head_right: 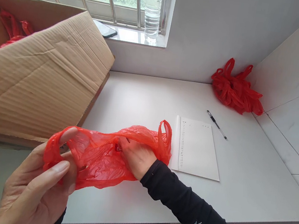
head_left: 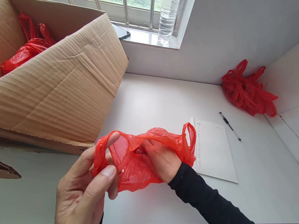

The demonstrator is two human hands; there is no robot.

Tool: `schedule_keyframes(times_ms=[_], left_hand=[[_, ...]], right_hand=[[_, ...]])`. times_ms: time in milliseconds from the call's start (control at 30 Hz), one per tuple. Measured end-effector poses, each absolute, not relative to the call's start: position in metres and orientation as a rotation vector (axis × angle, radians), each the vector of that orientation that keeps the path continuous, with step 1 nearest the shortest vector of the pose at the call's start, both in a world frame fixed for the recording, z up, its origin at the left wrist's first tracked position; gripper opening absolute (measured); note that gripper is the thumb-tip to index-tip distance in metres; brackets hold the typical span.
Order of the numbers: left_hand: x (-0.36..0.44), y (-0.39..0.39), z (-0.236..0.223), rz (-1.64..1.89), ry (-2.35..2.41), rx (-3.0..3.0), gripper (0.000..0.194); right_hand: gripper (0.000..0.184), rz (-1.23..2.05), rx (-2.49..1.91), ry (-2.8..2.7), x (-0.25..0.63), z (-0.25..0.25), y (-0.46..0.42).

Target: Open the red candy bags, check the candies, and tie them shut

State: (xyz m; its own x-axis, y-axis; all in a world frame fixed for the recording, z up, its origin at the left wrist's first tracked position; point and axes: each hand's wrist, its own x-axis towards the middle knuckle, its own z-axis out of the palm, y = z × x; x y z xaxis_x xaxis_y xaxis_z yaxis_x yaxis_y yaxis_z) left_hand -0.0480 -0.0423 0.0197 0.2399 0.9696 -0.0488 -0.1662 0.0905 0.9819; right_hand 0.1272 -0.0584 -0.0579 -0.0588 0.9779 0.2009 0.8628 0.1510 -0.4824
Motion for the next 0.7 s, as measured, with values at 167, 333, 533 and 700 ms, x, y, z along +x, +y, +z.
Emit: schedule_keyframes(times_ms=[167,333,533,700], left_hand=[[-0.0475,-0.0429,0.0199,1.060,0.960,1.143,0.036],[-0.0471,-0.0427,0.0211,1.047,0.941,1.154,0.035],[-0.0456,-0.0425,0.0201,1.047,0.908,1.179,0.035],[-0.0473,-0.0438,0.0212,1.033,0.905,1.172,0.036]], right_hand=[[0.006,0.405,-1.732,-1.780,0.1268,-0.0511,-0.0604],[0.009,0.582,-1.863,-1.834,0.1255,-0.0504,-0.0655],[0.021,0.590,-1.899,-1.983,0.1237,-0.0528,-0.0663],[0.023,0.459,-2.019,-1.943,0.1205,-0.0517,-0.0643]])
